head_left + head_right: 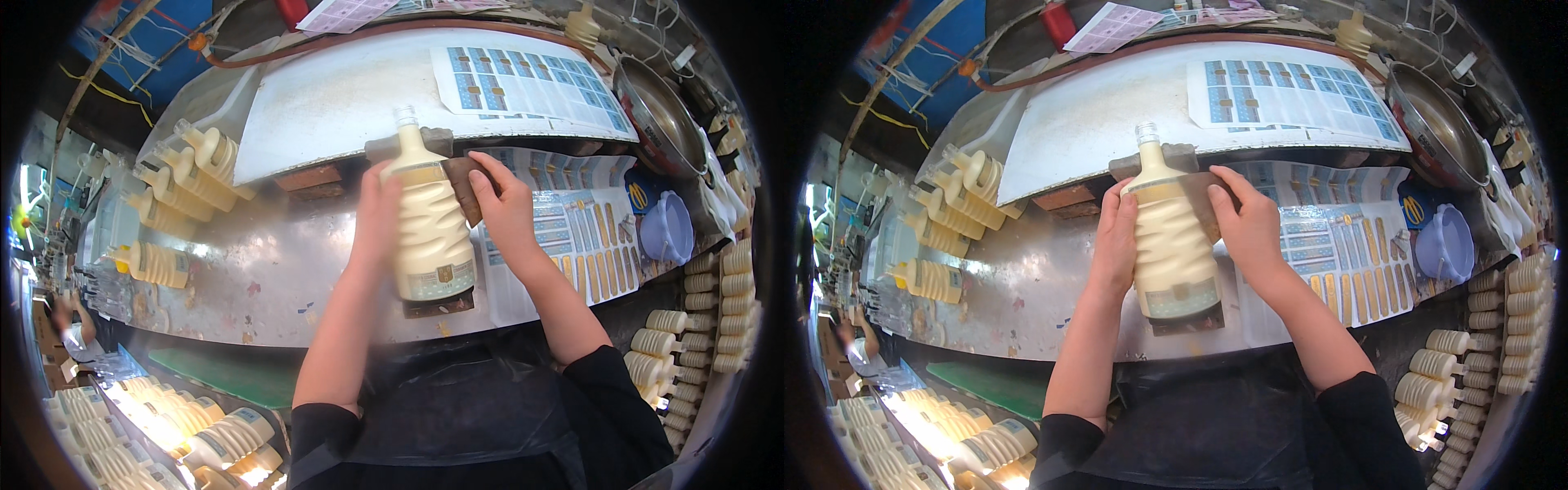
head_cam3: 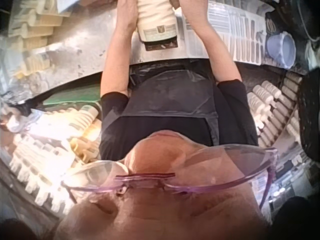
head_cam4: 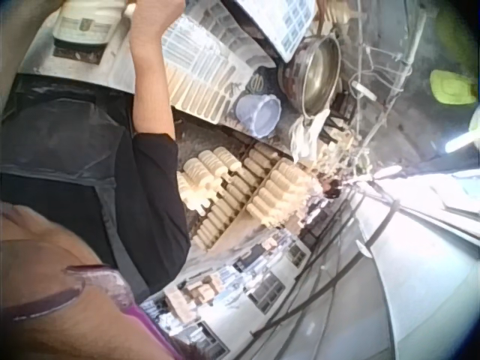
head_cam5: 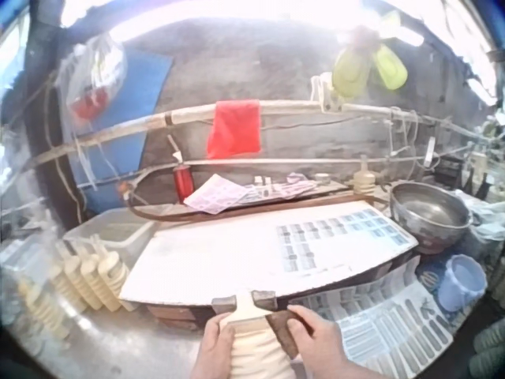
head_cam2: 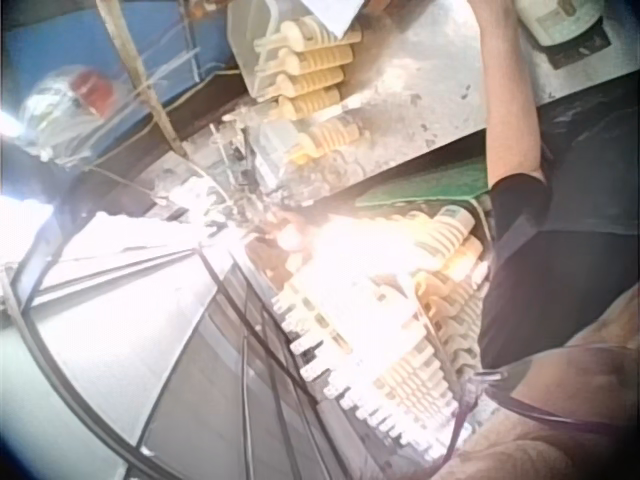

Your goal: The person applies adhesive labels to the neck and body of cream-colored plastic bottles. They peel labels from a sheet, position them on the bottle, and smooth them down, repeating the process for multiple bottles.

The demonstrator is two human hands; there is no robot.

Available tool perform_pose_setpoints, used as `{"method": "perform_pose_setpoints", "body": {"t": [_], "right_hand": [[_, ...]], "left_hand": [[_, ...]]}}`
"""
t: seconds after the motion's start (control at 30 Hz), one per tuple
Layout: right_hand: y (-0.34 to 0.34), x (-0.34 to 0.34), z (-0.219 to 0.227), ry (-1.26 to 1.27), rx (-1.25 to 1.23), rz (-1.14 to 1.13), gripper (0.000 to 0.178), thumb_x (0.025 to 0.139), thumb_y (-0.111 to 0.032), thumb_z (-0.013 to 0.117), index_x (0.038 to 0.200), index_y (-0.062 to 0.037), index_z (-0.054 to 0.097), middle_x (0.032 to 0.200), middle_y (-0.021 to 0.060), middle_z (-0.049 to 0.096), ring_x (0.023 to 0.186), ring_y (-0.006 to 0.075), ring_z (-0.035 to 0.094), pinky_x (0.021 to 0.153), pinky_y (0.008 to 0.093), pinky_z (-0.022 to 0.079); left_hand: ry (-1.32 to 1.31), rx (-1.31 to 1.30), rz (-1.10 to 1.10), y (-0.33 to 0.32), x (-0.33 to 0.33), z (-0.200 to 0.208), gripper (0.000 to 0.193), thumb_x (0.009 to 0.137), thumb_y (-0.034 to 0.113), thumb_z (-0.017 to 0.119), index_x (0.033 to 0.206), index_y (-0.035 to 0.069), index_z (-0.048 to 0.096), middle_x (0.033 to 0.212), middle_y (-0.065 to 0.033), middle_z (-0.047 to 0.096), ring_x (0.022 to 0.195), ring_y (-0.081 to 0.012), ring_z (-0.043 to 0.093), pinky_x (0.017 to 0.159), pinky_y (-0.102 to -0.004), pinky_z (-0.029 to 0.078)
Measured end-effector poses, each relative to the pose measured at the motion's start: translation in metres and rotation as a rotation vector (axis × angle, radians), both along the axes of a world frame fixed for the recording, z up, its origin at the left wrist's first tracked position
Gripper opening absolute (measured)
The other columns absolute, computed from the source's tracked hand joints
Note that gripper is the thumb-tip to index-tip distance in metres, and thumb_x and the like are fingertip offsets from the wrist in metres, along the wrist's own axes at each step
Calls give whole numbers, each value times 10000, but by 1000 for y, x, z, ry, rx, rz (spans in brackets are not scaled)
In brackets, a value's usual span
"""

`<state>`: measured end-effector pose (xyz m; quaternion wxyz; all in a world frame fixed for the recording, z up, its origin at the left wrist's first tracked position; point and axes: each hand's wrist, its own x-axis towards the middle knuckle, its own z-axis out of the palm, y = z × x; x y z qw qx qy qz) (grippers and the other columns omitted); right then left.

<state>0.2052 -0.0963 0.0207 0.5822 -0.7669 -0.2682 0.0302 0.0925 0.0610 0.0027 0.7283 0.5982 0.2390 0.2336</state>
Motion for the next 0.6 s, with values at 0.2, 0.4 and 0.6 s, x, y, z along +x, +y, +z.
{"method": "perform_pose_setpoints", "body": {"t": [0.2, 0.4, 0.6], "right_hand": [[-1, -5, 18, -196, 21, -70, 278, 965, -76, 687, 1241, -43, 703, 1094, 165, 758, 961, 270, 744, 838, 338, 566], [4, -60, 54, -1053, 13, 294, 284, 768, -53, 713, 1051, -54, 728, 1058, 107, 717, 955, 262, 712, 803, 357, 543], [0, -98, 71, -1087, -88, 414, 363, 771, -68, 704, 1133, -59, 725, 1103, 93, 714, 950, 256, 701, 809, 347, 529]], "left_hand": [[-91, -251, -27, -2, -8, 15, 372, 1132, 306, 423, 1396, 54, 491, 1303, -96, 618, 1140, -173, 619, 983, -344, 525], [-138, -180, -103, 13, -16, 38, 476, 1141, 374, 329, 1431, 27, 480, 1304, -99, 624, 1176, -195, 617, 1020, -357, 514], [-25, -46, -283, 17, -19, 87, 505, 1094, 408, 498, 1358, -9, 604, 1178, -69, 679, 1070, -158, 635, 967, -327, 521]]}}
